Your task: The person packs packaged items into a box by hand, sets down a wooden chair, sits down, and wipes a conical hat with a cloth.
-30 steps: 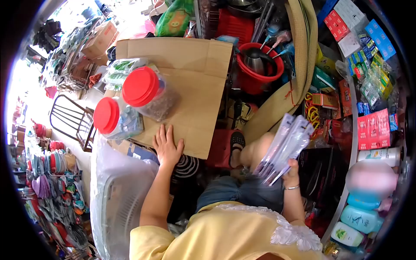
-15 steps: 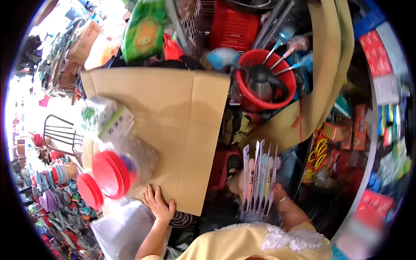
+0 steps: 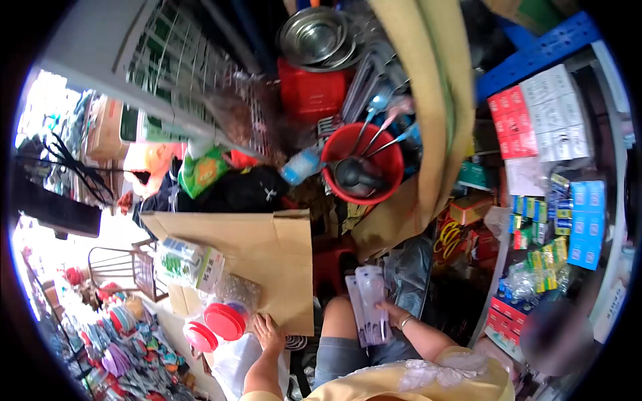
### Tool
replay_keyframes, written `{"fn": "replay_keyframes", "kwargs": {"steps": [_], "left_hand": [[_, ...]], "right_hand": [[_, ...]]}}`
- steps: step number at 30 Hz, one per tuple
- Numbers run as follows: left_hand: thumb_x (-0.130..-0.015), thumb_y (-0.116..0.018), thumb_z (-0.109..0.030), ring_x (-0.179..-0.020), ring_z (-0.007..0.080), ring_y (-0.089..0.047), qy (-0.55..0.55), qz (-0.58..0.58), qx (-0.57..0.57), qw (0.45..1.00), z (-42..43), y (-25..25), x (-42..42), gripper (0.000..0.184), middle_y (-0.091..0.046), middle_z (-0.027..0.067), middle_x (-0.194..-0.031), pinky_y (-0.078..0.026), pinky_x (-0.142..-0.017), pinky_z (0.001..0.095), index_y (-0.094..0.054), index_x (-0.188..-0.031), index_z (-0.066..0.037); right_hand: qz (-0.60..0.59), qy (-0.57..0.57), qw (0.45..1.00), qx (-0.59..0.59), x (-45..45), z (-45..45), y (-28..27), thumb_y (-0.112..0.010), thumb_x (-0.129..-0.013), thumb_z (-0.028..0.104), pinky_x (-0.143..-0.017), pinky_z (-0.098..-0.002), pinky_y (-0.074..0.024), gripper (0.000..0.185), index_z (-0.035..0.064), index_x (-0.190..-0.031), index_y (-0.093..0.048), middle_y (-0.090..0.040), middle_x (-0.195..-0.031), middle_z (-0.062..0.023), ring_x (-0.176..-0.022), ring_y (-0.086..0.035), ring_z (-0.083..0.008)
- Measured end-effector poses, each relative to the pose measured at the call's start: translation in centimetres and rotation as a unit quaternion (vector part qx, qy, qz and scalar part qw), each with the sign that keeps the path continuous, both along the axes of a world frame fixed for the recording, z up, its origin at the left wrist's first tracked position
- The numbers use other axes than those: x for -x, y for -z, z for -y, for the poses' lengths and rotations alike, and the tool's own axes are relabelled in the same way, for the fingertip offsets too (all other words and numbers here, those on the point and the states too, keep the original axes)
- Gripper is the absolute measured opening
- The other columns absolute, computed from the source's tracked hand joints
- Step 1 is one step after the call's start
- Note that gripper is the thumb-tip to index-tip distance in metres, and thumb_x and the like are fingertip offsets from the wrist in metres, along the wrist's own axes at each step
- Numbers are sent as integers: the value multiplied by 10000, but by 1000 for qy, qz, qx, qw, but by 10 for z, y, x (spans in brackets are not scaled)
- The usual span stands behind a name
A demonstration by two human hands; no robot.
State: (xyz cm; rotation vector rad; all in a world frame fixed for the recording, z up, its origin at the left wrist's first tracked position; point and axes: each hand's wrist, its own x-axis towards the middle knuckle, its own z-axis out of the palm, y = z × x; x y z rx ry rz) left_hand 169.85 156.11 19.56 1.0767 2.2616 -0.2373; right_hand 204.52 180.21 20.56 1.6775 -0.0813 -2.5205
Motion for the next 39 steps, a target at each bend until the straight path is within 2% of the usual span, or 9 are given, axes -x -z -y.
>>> {"fn": "replay_keyframes", "kwargs": {"steps": [6, 10, 11, 19, 20, 24, 29, 33, 39], "left_hand": [[-731, -668, -377, -1396, 351, -76, 14, 55, 165, 985, -44, -31, 18, 914, -104, 192, -1503, -98, -1114, 510, -163, -1440, -101], [-745, -629, -353, -1256, 324, -427, -65, 162, 266, 948, -69, -34, 19, 785, -432, 193, -1365, -340, -1036, 441, -289, -1414, -123], [-749, -652, -350, -1074, 324, -569, -37, 138, 194, 971, -73, -34, 16, 681, -600, 196, -1135, -438, -933, 381, -438, -1327, -60], [-809, -617, -269, -1056, 325, -593, 0, 308, -120, 944, -231, -91, -23, 489, -595, 229, -1144, -451, -921, 362, -526, -1209, -2], [-822, -610, -204, -1057, 302, -594, 1, 347, -175, 921, -255, -106, -35, 437, -600, 214, -1140, -453, -915, 360, -531, -1197, 5], [-853, -586, -84, -1052, 246, -582, 77, 458, -343, 817, -383, -211, -112, 328, -604, 152, -1134, -449, -909, 346, -545, -1163, 13], [-835, -577, -46, -1048, 281, -568, 287, 440, -509, 681, -486, -445, -222, 274, -602, 157, -1093, -424, -914, 352, -576, -1103, 8], [-796, -607, -53, -1009, 317, -564, 470, 449, -583, 488, -512, -590, -296, 271, -603, 157, -1074, -424, -892, 387, -599, -1065, -21], [-816, -594, -116, -1043, 325, -556, 607, 411, -581, 353, -522, -706, -402, 327, -606, 161, -1101, -414, -913, 378, -568, -1130, -27]], "right_hand": [[-121, 37, 990, -60, -1, -13, -67, -658, -822, 259, -920, -378, -454, 498, 66, -1247, -484, -599, -1106, -79, -1002, -592, -208], [-124, 78, 976, -160, -2, -30, -122, -659, -818, 259, -924, -343, -442, 511, 49, -1250, -482, -594, -1127, -89, -1011, -584, -194], [-120, 94, 973, -175, -1, -33, -137, -659, -818, 259, -924, -343, -442, 511, 49, -1250, -482, -594, -1127, -89, -1011, -584, -194], [-151, 161, 918, -329, 0, -37, -271, -675, -749, 226, -980, -368, -385, 712, 36, -1358, -360, -520, -1246, -105, -1161, -479, -221], [-201, 139, 915, -321, -8, -37, -283, -703, -739, 238, -1043, -344, -306, 891, 47, -1442, -190, -364, -1400, -113, -1267, -354, -187], [-143, 49, 871, -468, -26, -27, -343, -743, -702, 223, -1035, -321, -305, 957, 78, -1452, -167, -380, -1384, -100, -1249, -357, -172], [-55, 29, 816, -574, -46, -5, -406, -760, -678, 176, -1012, -302, -325, 975, 51, -1437, -160, -414, -1333, -90, -1202, -399, -149], [25, 65, 762, -644, -53, 21, -399, -784, -658, 201, -1061, -309, -258, 1037, 26, -1440, -125, -357, -1385, -119, -1279, -334, -194], [164, 151, 733, -642, -43, 50, -454, -794, -631, 299, -1099, -335, -215, 1076, -18, -1427, -142, -298, -1420, -198, -1330, -288, -250]]}}
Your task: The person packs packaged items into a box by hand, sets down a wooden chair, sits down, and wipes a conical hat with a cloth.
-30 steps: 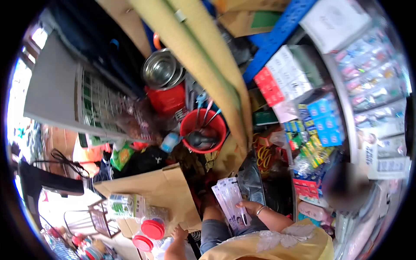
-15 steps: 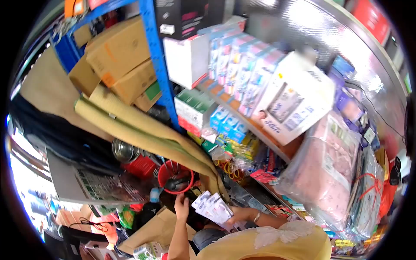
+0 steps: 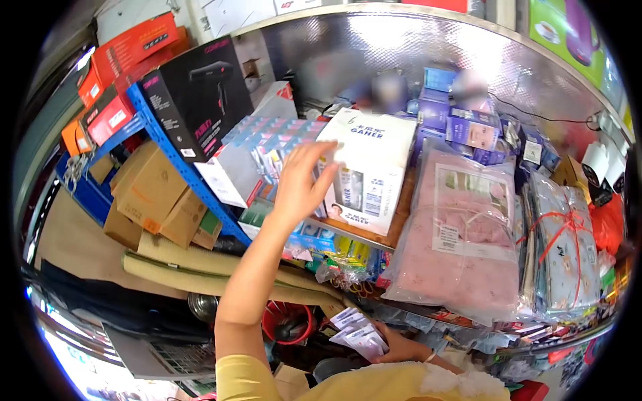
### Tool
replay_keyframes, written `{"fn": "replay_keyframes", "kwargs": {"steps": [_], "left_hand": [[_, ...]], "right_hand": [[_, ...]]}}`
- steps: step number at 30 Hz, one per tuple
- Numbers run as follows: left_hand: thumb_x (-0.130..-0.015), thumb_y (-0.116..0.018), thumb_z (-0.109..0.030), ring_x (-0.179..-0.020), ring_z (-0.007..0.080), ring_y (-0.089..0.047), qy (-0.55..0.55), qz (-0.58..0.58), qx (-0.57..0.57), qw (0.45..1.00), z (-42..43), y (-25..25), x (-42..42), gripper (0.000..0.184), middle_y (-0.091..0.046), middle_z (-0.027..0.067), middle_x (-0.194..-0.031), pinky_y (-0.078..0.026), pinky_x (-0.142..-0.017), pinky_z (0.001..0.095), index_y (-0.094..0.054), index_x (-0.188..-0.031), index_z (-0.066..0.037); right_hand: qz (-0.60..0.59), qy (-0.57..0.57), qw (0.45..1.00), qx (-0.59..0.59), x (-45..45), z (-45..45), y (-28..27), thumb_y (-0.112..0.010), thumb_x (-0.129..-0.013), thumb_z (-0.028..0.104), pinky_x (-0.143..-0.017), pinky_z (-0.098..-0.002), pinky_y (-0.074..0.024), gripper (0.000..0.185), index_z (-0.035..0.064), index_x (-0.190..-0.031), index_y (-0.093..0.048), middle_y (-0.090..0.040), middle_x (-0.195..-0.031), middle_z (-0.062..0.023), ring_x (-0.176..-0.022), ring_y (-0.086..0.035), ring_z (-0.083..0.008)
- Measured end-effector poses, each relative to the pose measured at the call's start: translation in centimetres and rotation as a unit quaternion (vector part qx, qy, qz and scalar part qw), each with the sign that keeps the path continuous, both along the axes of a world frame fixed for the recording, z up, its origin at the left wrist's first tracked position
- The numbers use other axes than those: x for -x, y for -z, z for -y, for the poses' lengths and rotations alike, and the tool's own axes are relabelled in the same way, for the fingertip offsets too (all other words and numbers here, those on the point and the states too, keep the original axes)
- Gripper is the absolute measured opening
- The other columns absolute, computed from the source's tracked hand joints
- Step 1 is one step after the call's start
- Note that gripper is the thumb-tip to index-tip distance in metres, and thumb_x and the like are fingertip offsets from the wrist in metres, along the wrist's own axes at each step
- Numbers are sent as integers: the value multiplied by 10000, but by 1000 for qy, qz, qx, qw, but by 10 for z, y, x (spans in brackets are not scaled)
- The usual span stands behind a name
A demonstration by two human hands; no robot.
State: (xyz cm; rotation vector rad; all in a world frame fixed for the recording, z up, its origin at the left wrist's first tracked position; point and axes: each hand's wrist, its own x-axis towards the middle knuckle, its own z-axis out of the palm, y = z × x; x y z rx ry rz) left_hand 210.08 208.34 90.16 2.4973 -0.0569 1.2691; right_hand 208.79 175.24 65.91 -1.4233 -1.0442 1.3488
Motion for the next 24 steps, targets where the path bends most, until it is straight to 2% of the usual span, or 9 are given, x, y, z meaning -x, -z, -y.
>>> {"fn": "replay_keyframes", "kwargs": {"steps": [4, 6, 9, 13, 17, 19, 20, 21, 24], "left_hand": [[-855, -569, -242, -1063, 345, -552, -51, -43, -20, 998, -13, -36, -65, 422, -591, 186, -1136, -411, -915, 390, -498, -1221, -46], [-847, -543, -423, -1112, 370, -530, -168, -240, 71, 954, -22, -44, -94, 606, -577, 224, -1164, -391, -944, 413, -409, -1315, -61], [-841, -503, -508, -1153, 370, -515, -184, -272, 128, 936, -40, -47, -126, 687, -549, 239, -1217, -384, -964, 400, -368, -1350, -67], [-830, -536, -475, -1155, 359, -520, -164, -211, 187, 945, -44, -46, -139, 680, -551, 249, -1208, -382, -968, 415, -376, -1342, -57], [-836, -555, -443, -1109, 329, -555, -159, -161, 220, 949, -52, -38, -144, 648, -584, 222, -1162, -398, -957, 398, -393, -1331, -58], [-866, -549, -405, -1030, 282, -585, -56, 6, 395, 917, -49, -48, -139, 557, -616, 178, -1091, -426, -924, 370, -449, -1264, -28], [-909, -501, -394, -1012, 243, -571, 90, 30, 510, 855, -70, -49, -137, 469, -601, 144, -1105, -446, -890, 354, -504, -1176, -8], [-931, -466, -392, -1031, 248, -559, 265, -2, 630, 730, -61, -67, -114, 422, -577, 137, -1146, -452, -875, 374, -536, -1117, -21], [-948, -380, -489, -1083, 296, -546, 379, 67, 594, 706, -51, -80, -45, 569, -599, 160, -1108, -426, -937, 423, -438, -1272, -24]], "right_hand": [[-9, 81, 996, -47, 13, 12, -26, -819, -621, 305, -1092, -357, -250, 1058, -22, -1410, -195, -339, -1401, -187, -1308, -327, -246], [57, 84, 994, -43, 10, 17, -45, -826, -616, 296, -1082, -361, -272, 1041, -25, -1399, -220, -366, -1380, -187, -1285, -360, -246], [63, 131, 987, -70, 8, 35, -48, -834, -612, 282, -1058, -372, -318, 1010, -30, -1380, -258, -410, -1345, -188, -1237, -421, -250], [25, 243, 968, -60, -5, 117, -35, -840, -595, 241, -1003, -383, -383, 985, -27, -1366, -289, -470, -1279, -171, -1186, -468, -247], [-21, 245, 969, 23, -10, 186, -108, -832, -586, 189, -903, -338, -431, 948, -6, -1353, -310, -531, -1191, -139, -1103, -510, -205], [29, 148, 989, 11, -18, 225, -129, -799, -639, 226, -850, -316, -452, 877, 13, -1343, -321, -539, -1184, -130, -1041, -551, -199], [22, 139, 990, -10, -21, 231, -144, -781, -660, 224, -849, -312, -454, 838, 17, -1337, -334, -544, -1178, -126, -1038, -554, -197], [13, 149, 988, -33, -23, 240, -156, -763, -680, 221, -848, -309, -457, 798, 21, -1331, -348, -550, -1171, -121, -1035, -557, -196], [-16, 273, 947, -169, -20, 251, -188, -709, -740, 214, -846, -300, -465, 681, 33, -1314, -389, -568, -1152, -108, -1026, -567, -193]]}}
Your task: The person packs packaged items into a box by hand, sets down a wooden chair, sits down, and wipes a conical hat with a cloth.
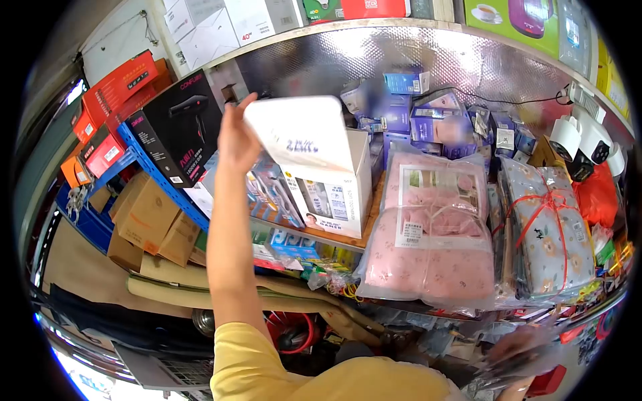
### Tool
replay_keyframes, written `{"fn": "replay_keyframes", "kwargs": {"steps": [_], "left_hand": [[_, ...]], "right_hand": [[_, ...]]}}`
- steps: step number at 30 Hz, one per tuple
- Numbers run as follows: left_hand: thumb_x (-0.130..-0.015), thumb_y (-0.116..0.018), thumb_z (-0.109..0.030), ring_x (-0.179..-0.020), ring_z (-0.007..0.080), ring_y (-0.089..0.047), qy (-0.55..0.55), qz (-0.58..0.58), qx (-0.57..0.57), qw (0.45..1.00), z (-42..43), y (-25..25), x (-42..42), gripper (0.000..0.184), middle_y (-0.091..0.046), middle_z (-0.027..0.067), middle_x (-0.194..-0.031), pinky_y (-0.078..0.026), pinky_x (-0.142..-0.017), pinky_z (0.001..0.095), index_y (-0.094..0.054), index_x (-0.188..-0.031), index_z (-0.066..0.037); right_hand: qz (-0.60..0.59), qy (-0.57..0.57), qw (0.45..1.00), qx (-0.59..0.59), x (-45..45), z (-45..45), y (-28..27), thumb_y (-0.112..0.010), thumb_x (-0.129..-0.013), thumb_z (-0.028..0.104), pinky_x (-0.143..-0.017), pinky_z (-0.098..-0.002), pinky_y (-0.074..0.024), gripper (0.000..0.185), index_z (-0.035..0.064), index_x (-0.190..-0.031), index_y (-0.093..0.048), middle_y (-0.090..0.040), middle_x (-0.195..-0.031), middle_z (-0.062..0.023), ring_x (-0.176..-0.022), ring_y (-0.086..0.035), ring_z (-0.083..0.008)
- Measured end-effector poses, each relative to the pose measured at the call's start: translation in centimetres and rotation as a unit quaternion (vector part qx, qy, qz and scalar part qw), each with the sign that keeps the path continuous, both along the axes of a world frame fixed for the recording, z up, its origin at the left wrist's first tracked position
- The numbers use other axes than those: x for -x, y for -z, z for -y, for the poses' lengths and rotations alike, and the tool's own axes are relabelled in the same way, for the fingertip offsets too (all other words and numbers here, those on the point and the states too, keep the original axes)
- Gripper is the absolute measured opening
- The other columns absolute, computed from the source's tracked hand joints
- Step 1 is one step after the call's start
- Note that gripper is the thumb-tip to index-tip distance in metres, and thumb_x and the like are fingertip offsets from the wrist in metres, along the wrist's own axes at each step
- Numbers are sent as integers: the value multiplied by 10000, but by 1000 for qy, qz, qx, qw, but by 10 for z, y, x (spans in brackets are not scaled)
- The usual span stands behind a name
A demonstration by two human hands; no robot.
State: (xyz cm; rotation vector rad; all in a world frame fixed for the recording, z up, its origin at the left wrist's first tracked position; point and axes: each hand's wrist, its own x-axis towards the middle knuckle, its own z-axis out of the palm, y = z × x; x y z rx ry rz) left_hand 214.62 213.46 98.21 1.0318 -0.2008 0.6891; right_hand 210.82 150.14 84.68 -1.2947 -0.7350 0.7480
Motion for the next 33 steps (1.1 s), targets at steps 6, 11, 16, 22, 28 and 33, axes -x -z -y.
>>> {"fn": "replay_keyframes", "kwargs": {"steps": [6, 11, 16, 22, 28, 33], "left_hand": [[-896, -545, -427, -660, 178, -624, 53, -291, -419, 859, 18, 18, 77, 470, -613, 92, -727, -505, -615, 288, -551, -1144, -28], [-839, -606, -367, -747, 276, -611, -232, -288, -698, 614, 71, 37, 43, 374, -628, 96, -770, -469, -639, 360, -595, -1022, -42], [-804, -617, -362, -912, 306, -548, -376, -128, -755, 522, 77, 53, 7, 349, -611, 111, -821, -409, -807, 404, -618, -959, -49], [-799, -613, -199, -938, 340, -554, -238, -75, -653, 716, 98, 57, 0, 490, -625, 148, -960, -377, -885, 439, -470, -1241, -44], [-773, -608, -157, -1091, 303, -518, -244, 63, -751, 610, 149, 83, -26, 486, -562, 139, -1148, -319, -981, 505, -491, -1238, -78], [-754, -603, -139, -1204, 273, -447, -223, 36, -755, 615, 152, 90, -28, 505, -528, 131, -1237, -240, -1045, 499, -513, -1247, -77]], "right_hand": [[-70, 252, 906, -332, -22, -35, -49, -600, -861, 200, -840, -282, -482, 460, 56, -1278, -471, -603, -1114, -82, -1008, -586, -185], [-227, 164, 883, -377, -79, -68, -63, -623, -828, 379, -936, -326, -449, 609, 65, -1317, -439, -577, -1181, -103, -1099, -551, -224], [9, 85, 945, -315, -129, -115, -74, -737, -737, 371, -947, -420, -455, 741, -18, -1287, -428, -553, -1196, -167, -1074, -564, -282], [27, 112, 945, -307, -146, -139, -83, -694, -776, 378, -957, -441, -451, 699, -34, -1274, -427, -548, -1217, -155, -1092, -551, -319], [-80, 66, 918, -384, -135, -241, -142, -647, -772, 380, -934, -420, -447, 640, 23, -1261, -443, -560, -1178, -129, -1064, -549, -272], [-150, 40, 926, -343, -129, -366, -158, -652, -772, 368, -946, -426, -412, 581, 39, -1214, -467, -545, -1129, -120, -1040, -519, -268]]}}
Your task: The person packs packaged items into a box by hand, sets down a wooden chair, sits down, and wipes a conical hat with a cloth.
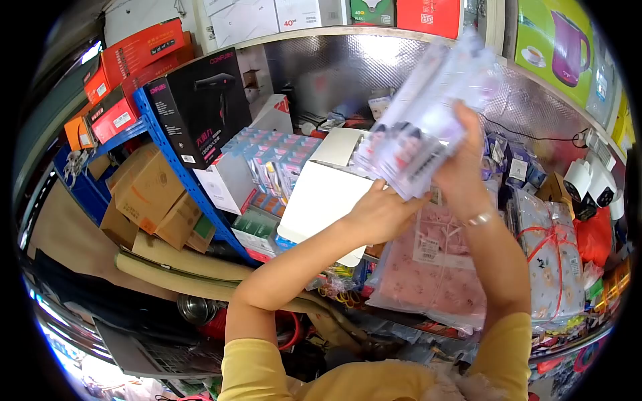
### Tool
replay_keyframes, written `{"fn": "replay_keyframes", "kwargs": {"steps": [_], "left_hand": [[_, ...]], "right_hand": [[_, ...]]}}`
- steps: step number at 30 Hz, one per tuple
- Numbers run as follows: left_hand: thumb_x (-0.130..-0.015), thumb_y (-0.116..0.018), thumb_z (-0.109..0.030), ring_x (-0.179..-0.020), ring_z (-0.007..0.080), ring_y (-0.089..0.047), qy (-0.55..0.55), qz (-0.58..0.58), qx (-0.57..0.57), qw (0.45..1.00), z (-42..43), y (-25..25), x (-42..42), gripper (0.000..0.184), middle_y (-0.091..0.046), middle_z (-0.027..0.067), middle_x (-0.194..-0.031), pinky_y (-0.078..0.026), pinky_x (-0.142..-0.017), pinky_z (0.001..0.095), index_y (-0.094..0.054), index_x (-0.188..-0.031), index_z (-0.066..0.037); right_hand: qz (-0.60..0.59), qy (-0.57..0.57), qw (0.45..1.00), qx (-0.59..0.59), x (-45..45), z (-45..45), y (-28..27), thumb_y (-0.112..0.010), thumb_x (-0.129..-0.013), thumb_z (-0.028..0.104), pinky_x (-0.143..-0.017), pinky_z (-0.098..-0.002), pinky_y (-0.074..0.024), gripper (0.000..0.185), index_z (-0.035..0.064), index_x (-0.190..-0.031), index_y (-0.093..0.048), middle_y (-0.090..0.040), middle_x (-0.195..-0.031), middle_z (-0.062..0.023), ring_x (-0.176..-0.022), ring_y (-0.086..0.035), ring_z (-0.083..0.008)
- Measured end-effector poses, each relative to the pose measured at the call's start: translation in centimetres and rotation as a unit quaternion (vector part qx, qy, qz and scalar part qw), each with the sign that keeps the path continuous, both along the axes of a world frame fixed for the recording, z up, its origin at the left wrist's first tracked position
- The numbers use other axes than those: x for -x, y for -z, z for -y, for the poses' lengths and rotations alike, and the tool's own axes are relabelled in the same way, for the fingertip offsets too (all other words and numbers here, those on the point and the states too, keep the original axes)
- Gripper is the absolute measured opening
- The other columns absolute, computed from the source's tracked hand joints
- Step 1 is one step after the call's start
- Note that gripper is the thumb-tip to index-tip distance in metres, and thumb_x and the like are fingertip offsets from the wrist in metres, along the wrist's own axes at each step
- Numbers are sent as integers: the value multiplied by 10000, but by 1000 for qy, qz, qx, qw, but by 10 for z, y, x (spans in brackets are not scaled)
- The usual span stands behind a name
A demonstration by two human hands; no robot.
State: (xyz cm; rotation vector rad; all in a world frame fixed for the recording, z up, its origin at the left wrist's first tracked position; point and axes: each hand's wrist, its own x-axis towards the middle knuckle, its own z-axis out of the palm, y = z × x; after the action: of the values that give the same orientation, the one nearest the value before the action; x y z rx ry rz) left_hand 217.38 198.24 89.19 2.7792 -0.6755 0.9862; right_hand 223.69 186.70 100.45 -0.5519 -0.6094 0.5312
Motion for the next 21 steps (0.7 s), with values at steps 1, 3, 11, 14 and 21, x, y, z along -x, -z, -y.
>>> {"fn": "replay_keyframes", "kwargs": {"steps": [1, 3, 11, 14, 21], "left_hand": [[-760, -598, -141, -1213, 274, -438, 1, -13, 20, 1000, -2, -3, 6, 501, -540, 131, -1214, -240, -1048, 483, -512, -1249, -73], [-774, -584, -140, -1184, 293, -459, 15, 11, 19, 1000, -12, -14, 16, 500, -553, 141, -1174, -267, -1027, 479, -496, -1259, -58], [-871, -511, -173, -1031, 333, -549, -83, -78, 39, 993, -90, -37, 53, 389, -546, 175, -1175, -413, -907, 418, -493, -1246, -74], [-862, -521, -183, -992, 363, -566, -193, -13, 23, 981, -104, -39, 64, 360, -556, 194, -1157, -453, -847, 437, -525, -1198, -52], [-809, -570, -193, -946, 336, -614, -358, -162, -3, 920, -130, -78, 40, 312, -643, 180, -1004, -501, -797, 408, -606, -1087, -58]], "right_hand": [[-24, -14, 1000, -15, -6, -21, 4, -647, -779, 359, -953, -422, -404, 582, 27, -1219, -461, -531, -1156, -131, -1055, -504, -267], [-86, -52, 995, -23, -40, -51, 30, -643, -782, 356, -977, -427, -383, 570, 42, -1221, -462, -535, -1154, -131, -1063, -500, -286], [-149, -27, 988, -30, -76, -61, 61, -638, -773, 343, -975, -438, -397, 534, 68, -1203, -482, -555, -1163, -112, -1078, -517, -282], [-175, -23, 983, -44, -77, -59, 62, -635, -770, 359, -952, -435, -411, 491, 85, -1157, -505, -569, -1110, -90, -1040, -530, -270], [-217, -4, 973, -78, -82, -48, 66, -601, -780, 404, -858, -422, -492, 443, 77, -1072, -538, -602, -1006, -77, -906, -591, -238]]}}
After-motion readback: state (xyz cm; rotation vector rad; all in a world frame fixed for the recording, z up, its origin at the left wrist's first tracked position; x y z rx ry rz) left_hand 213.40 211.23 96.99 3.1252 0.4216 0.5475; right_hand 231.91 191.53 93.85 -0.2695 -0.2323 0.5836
